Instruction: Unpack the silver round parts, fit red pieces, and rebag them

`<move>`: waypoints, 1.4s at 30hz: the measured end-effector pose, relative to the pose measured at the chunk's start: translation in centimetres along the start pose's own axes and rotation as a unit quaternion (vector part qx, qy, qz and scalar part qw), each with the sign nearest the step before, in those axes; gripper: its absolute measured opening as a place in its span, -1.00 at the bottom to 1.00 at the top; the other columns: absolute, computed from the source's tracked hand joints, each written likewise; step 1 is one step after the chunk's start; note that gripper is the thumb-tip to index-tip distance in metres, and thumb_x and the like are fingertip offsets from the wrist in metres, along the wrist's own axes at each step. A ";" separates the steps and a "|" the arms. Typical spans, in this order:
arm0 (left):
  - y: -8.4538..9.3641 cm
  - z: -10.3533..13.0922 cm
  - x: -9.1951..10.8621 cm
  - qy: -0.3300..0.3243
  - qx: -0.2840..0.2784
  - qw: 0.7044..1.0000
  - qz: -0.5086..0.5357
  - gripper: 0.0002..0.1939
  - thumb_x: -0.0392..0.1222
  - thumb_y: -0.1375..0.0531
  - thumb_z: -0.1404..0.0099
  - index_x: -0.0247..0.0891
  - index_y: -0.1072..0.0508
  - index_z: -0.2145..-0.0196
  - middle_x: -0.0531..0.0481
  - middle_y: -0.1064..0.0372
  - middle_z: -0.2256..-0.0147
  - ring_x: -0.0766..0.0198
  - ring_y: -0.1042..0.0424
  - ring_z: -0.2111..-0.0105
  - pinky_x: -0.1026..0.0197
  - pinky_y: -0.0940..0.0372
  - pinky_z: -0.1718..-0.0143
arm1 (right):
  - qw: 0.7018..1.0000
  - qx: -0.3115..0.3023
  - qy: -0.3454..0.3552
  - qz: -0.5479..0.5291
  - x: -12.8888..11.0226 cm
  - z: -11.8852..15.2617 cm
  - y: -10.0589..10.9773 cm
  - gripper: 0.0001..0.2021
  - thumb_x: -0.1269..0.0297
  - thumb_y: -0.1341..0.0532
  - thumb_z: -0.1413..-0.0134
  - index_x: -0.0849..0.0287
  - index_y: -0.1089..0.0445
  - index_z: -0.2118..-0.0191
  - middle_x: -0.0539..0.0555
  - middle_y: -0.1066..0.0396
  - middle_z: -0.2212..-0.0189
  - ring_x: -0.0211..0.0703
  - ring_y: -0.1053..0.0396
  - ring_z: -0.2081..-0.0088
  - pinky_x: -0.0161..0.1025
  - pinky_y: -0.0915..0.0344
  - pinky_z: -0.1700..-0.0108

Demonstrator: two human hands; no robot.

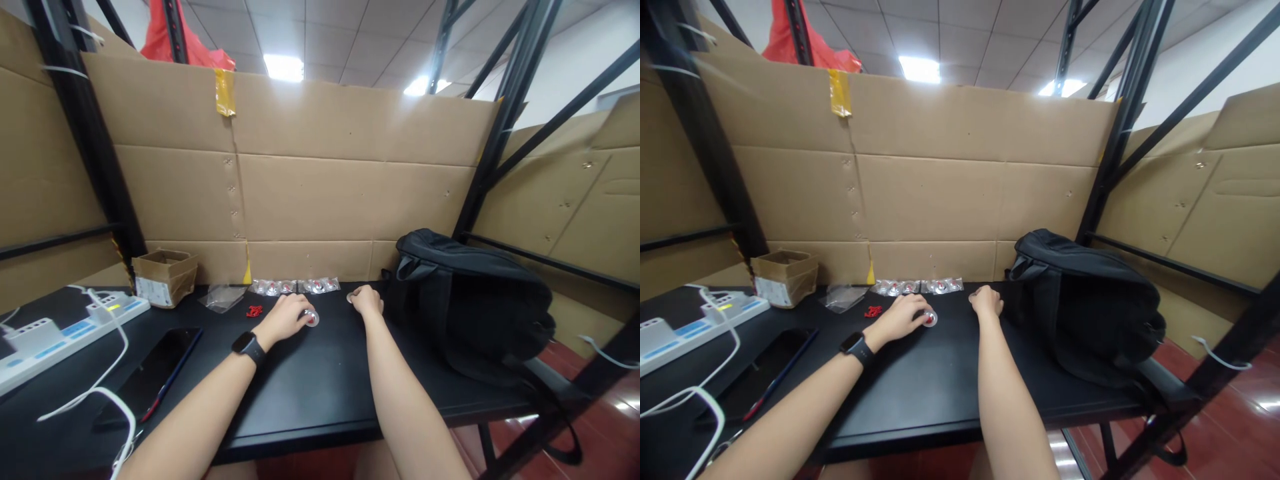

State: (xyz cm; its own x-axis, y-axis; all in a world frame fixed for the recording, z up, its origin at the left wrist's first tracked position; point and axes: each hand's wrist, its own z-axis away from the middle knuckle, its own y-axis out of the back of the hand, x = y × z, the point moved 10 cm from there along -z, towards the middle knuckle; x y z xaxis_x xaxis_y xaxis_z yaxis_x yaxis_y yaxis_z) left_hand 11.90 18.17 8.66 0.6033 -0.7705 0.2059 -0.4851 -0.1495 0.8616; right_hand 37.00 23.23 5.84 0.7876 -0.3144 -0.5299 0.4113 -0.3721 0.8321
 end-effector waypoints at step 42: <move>4.2 1.7 -9.4 0.205 0.128 0.961 0.133 -0.72 0.03 -0.12 -0.34 -0.15 -0.56 0.27 -0.06 -0.59 0.23 0.10 -0.53 0.17 0.10 -0.31 0.08 | 0.917 -0.054 0.305 -0.251 -11.3 5.5 -1.6 -0.60 0.12 -0.40 0.14 0.17 -0.54 0.12 0.06 -0.54 0.38 -0.12 -0.47 0.37 -0.20 -0.39 0.20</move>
State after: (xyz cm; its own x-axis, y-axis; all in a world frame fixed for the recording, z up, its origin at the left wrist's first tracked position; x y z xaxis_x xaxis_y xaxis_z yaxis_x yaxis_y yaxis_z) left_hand 3.09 23.78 9.56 0.6100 -0.5011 0.6139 -0.7648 -0.1696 0.6216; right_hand 24.93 22.59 9.55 0.5830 0.4326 -0.6877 0.8095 -0.2364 0.5375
